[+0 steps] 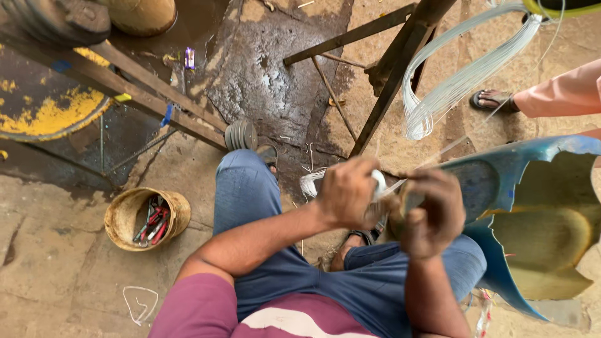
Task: The person sits on the ground and pulls white plastic strips from a spool mounted on a stand, gathering the strips into loops. They coil and bundle the strips by hand and adjust the spool as the material unwinds.
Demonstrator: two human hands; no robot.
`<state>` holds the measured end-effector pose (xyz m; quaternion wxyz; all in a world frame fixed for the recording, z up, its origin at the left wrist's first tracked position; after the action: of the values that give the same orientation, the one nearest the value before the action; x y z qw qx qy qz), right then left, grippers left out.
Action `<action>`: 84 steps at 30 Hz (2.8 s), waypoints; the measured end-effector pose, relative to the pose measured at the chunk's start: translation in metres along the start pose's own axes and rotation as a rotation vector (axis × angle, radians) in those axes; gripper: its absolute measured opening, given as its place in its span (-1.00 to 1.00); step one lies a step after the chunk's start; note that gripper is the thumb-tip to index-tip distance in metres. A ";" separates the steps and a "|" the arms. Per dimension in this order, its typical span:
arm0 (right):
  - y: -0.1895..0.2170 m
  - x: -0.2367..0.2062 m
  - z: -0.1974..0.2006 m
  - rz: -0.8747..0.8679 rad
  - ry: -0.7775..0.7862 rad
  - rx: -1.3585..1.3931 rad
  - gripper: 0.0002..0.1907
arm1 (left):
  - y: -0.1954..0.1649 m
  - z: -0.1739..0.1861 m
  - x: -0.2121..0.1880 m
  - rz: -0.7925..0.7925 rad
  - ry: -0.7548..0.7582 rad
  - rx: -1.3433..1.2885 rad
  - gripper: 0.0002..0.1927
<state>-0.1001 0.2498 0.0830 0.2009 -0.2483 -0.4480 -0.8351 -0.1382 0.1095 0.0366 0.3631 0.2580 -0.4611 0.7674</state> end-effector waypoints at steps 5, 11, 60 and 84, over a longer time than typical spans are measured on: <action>0.012 0.047 -0.024 0.000 0.510 -0.009 -0.15 | -0.014 0.025 0.002 -0.129 0.144 0.095 -0.21; -0.009 0.028 -0.042 -0.035 0.935 0.028 -0.64 | 0.003 0.018 0.010 -0.110 0.186 -0.107 -0.28; -0.065 -0.003 -0.014 -0.211 -0.162 0.454 -0.66 | 0.045 -0.010 0.005 0.424 0.234 -1.266 -0.74; -0.052 0.005 -0.011 -0.195 0.056 0.494 -0.67 | 0.031 0.027 0.022 0.199 0.187 -0.638 -0.93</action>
<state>-0.1359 0.2669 0.0465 0.1865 -0.1240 -0.6541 -0.7225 -0.1745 0.0827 0.0478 0.3897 0.0138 -0.6654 0.6366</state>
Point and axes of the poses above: each hand's wrist, its own x-axis towards the middle knuckle, its own z-axis out of the back of the hand, y = z × x, the point moved 8 cm from there along x, towards the middle knuckle, and after that the axes turned 8 degrees about y, right-handed, at the moved point
